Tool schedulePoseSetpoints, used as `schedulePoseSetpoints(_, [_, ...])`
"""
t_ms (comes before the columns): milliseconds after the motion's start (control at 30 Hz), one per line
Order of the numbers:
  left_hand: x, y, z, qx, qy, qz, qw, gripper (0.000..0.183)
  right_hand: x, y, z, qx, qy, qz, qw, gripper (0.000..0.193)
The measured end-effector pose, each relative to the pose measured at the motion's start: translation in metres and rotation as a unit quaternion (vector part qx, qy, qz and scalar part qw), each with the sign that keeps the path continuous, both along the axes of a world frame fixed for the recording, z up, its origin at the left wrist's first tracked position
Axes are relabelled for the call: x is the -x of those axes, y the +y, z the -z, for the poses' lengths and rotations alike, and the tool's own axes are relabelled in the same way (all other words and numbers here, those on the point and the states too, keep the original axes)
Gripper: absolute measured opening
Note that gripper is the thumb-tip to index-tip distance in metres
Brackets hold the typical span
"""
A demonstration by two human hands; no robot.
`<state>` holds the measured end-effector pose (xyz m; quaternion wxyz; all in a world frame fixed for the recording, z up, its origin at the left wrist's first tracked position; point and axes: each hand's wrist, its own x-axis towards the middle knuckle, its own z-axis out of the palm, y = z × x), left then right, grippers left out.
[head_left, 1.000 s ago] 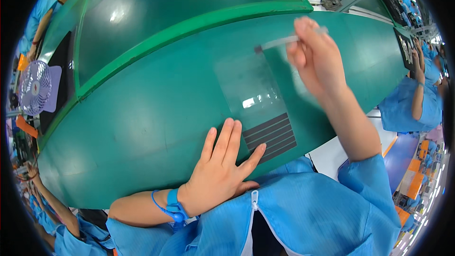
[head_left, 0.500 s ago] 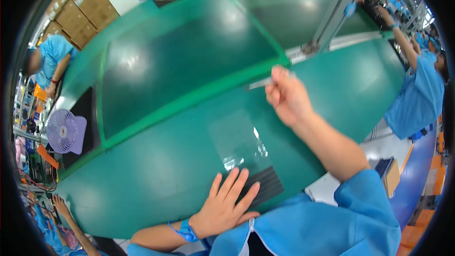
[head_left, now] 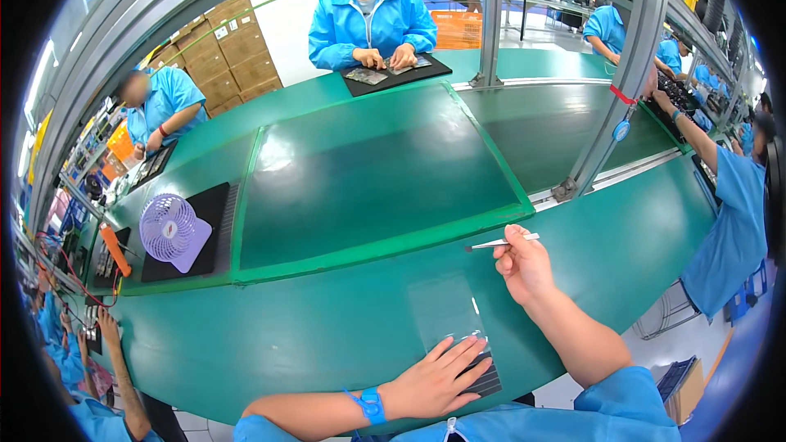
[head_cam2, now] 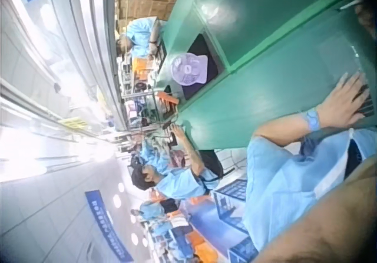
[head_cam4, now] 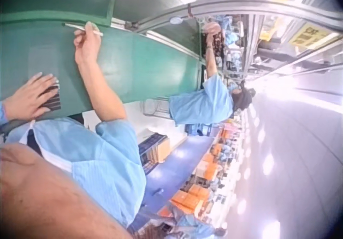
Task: The person uses tweezers to pick small rectangular pieces of tape from a sheet and places them onto specific areas of several circuit boards arranged on a black mat. The person repeatedly picks tape, aligns it, and presses it down on the boards.
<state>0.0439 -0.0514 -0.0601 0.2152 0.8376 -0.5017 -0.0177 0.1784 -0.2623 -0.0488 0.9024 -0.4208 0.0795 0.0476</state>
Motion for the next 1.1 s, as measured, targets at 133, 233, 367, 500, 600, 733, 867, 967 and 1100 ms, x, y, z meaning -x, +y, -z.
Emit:
schedulePoseSetpoints(133, [-0.002, 0.002, -0.003, 0.009, 0.000, 0.013, 1.000, 0.057, 0.001, 0.004, 0.002, 0.015, 0.008, -0.004, 1.000, 0.015])
schedulePoseSetpoints(233, [0.000, 0.003, 0.001, 0.003, 0.007, 0.011, 1.000, 0.058, 0.004, 0.006, 0.003, 0.027, 0.019, -0.006, 0.999, 0.015])
schedulePoseSetpoints(367, [-0.006, -0.002, 0.002, 0.000, 0.008, 0.005, 1.000, 0.061, 0.001, 0.001, 0.007, 0.042, 0.003, 0.005, 0.999, 0.013])
schedulePoseSetpoints(500, [-0.012, 0.005, 0.002, 0.039, 0.036, -0.057, 0.997, 0.066, -0.006, -0.006, 0.008, 0.039, -0.003, 0.033, 0.999, 0.014])
schedulePoseSetpoints(600, [-0.021, 0.006, -0.006, -0.020, 0.026, -0.088, 0.996, 0.068, -0.015, -0.017, 0.008, 0.046, -0.034, 0.029, 0.998, 0.014])
schedulePoseSetpoints(733, [-0.024, 0.001, -0.005, -0.068, 0.019, -0.097, 0.993, 0.070, -0.016, -0.022, 0.005, 0.055, -0.021, 0.039, 0.997, 0.014])
schedulePoseSetpoints(867, [-0.025, 0.002, -0.006, -0.073, 0.027, -0.097, 0.992, 0.069, -0.012, -0.017, 0.005, 0.059, 0.001, 0.021, 0.998, 0.014])
schedulePoseSetpoints(967, [-0.026, 0.003, -0.004, -0.070, 0.026, -0.094, 0.993, 0.068, -0.011, -0.015, 0.007, 0.061, 0.009, 0.017, 0.998, 0.015])
schedulePoseSetpoints(1100, [-0.027, 0.003, -0.005, -0.067, 0.026, -0.091, 0.993, 0.068, -0.009, -0.014, 0.006, 0.066, 0.000, 0.005, 0.998, 0.015])
